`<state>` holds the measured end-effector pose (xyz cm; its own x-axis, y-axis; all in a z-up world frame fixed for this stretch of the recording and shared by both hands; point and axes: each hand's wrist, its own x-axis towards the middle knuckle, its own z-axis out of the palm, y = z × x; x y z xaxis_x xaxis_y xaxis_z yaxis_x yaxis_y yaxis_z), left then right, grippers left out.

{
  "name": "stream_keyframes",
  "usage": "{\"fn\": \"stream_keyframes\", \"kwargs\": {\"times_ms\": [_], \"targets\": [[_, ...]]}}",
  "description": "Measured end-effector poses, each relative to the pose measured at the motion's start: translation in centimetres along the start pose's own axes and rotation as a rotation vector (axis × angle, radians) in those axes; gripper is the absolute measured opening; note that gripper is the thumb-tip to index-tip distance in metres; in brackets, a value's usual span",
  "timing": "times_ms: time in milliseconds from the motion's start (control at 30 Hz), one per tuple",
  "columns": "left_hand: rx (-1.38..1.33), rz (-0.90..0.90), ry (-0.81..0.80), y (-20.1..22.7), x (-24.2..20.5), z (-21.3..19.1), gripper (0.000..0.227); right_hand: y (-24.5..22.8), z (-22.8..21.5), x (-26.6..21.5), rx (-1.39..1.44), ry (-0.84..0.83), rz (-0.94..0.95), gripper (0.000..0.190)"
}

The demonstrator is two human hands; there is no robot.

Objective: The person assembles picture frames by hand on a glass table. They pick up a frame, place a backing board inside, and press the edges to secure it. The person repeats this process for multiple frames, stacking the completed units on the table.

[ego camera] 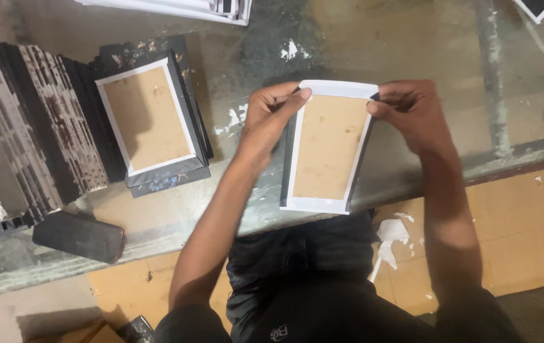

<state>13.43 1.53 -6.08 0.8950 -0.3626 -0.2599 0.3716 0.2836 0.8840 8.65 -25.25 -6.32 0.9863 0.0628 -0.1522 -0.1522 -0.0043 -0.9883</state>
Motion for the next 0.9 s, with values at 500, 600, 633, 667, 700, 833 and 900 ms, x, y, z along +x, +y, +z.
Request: {"fn": "stream_keyframes", "kwargs": {"times_ms": [500,600,633,667,700,833,900], "targets": [[1.191,0.565,-0.330,0.6,-2.1,-1.7,0.038,-1.4,3.4,-1.2,-0.887,0.069,-0.433,0.031],[1.245,0.629,-0.339,-0.2,-2.0,-2.0,0.040,-2.5,3.2,-0.2,-0.883,-0.219,-0.457,0.069],[1.262,0.639,-0.347,-0.1,-2.1,-2.1,0.042,-2.5,3.6,0.5,-0.887,-0.331,-0.478,0.076],[1.278,0.646,-0.357,-0.1,-2.3,-2.1,0.045,-2.4,3.8,0.7,-0.890,-0.444,-0.494,0.083],[1.284,0.647,-0.354,-0.2,-2.5,-2.0,0.046,-2.4,3.8,0.4,-0.900,-0.442,-0.492,0.080],[1.235,0.495,-0.310,0.0,-3.3,-1.3,0.044,-2.4,4.0,-0.9,-0.908,-0.396,-0.497,0.071],[1.067,0.317,-0.295,0.9,-3.2,-0.5,0.034,-2.6,4.0,-1.5,-0.907,-0.355,-0.525,0.066]]}}
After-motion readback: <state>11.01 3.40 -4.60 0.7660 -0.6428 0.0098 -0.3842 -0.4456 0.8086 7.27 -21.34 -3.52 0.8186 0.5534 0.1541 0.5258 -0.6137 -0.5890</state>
